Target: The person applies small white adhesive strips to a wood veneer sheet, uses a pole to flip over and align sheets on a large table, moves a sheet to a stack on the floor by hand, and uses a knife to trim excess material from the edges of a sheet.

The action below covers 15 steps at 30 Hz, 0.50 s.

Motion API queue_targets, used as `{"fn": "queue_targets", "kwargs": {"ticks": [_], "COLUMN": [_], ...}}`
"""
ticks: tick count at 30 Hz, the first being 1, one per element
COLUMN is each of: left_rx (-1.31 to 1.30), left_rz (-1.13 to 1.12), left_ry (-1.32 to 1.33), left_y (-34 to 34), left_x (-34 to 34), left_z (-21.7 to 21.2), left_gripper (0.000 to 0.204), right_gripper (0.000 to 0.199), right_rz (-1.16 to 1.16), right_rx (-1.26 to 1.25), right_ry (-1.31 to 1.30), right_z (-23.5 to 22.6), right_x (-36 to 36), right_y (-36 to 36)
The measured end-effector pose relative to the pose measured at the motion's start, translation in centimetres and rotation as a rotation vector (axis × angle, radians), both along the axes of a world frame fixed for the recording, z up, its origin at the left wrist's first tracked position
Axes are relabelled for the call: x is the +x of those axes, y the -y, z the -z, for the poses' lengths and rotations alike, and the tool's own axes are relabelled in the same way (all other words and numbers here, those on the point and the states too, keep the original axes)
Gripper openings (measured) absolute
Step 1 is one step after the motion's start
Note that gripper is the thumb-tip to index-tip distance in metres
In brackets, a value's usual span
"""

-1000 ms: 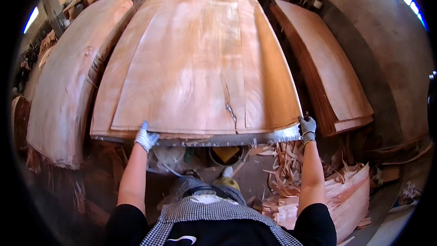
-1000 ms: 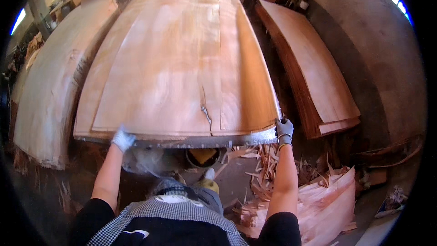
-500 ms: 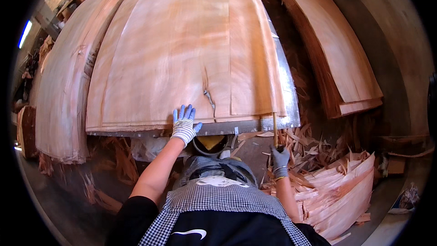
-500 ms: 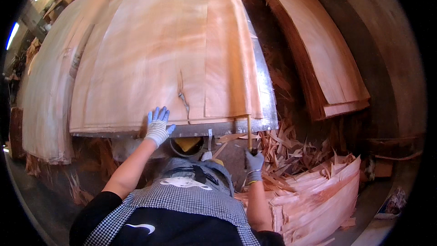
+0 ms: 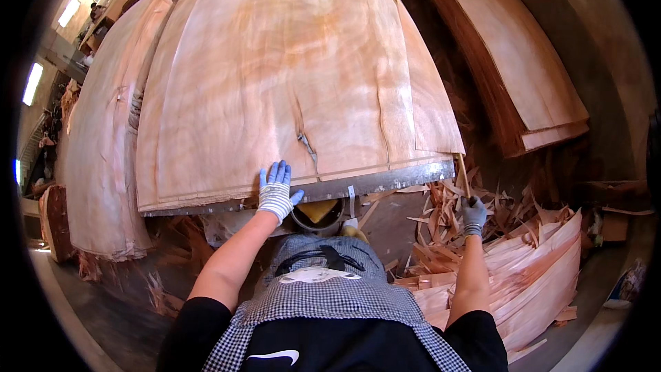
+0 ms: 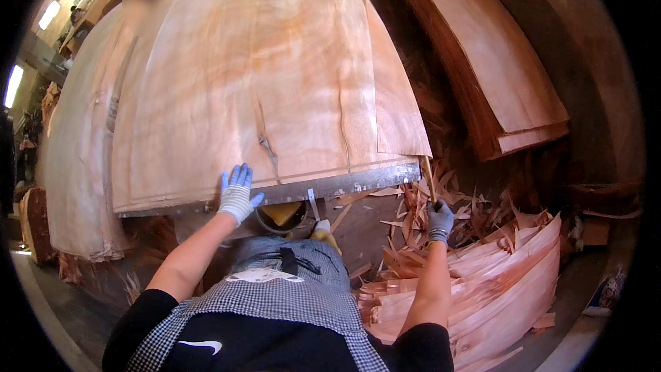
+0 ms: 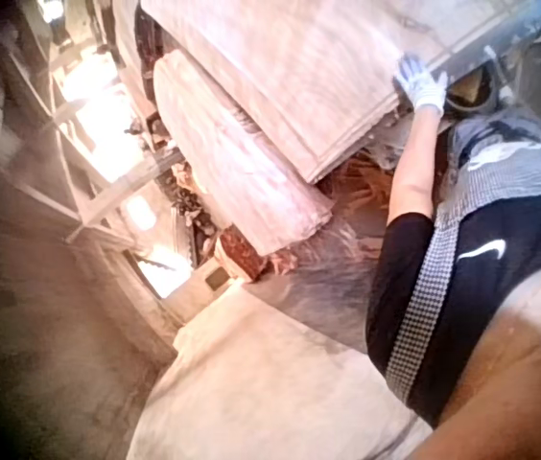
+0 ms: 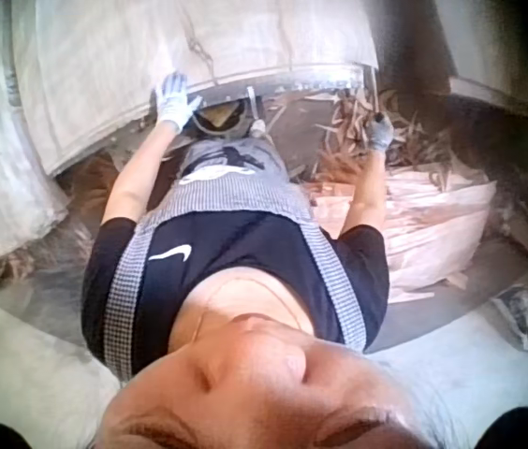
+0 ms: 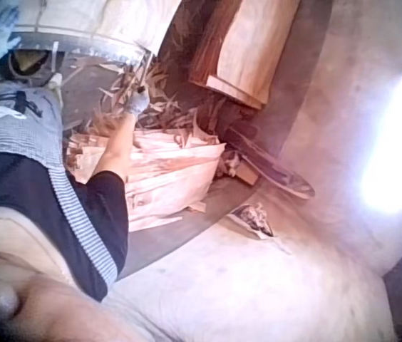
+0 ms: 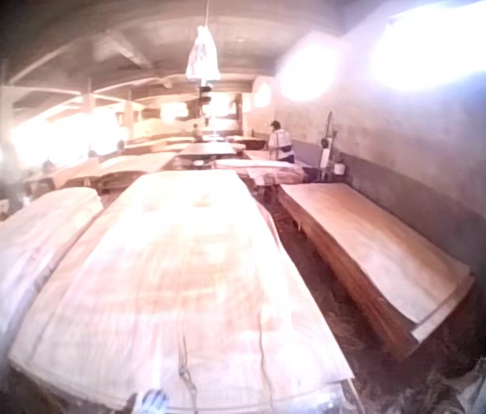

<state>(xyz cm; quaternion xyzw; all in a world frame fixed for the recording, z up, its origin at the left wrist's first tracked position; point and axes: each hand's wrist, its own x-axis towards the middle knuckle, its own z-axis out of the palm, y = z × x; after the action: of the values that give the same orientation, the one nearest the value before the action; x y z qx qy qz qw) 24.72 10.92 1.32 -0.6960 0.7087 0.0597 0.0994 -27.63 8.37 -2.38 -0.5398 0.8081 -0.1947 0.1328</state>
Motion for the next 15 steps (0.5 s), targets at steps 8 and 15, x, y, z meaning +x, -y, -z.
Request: {"fn": "queue_targets", "kwargs": {"ticks": [8, 15], "left_rx": [0.045, -0.085], "left_rz": [0.133, 0.233], "left_ry": [-0.105, -0.566], "left_y": [-0.3, 1.5], "left_x": [-1.3, 3.5], "left_z": [-1.0, -0.6], "left_gripper": [0.074, 0.049], "right_gripper": [0.021, 0.019], "right_rz": [0.166, 0.087], "right_rx": [0.020, -0.197], "right_ry": [-0.263, -0.330], "right_z": [-7.8, -5.6], "right_x": [-3.7, 6.5], "right_y": [-4.7, -11.2]}}
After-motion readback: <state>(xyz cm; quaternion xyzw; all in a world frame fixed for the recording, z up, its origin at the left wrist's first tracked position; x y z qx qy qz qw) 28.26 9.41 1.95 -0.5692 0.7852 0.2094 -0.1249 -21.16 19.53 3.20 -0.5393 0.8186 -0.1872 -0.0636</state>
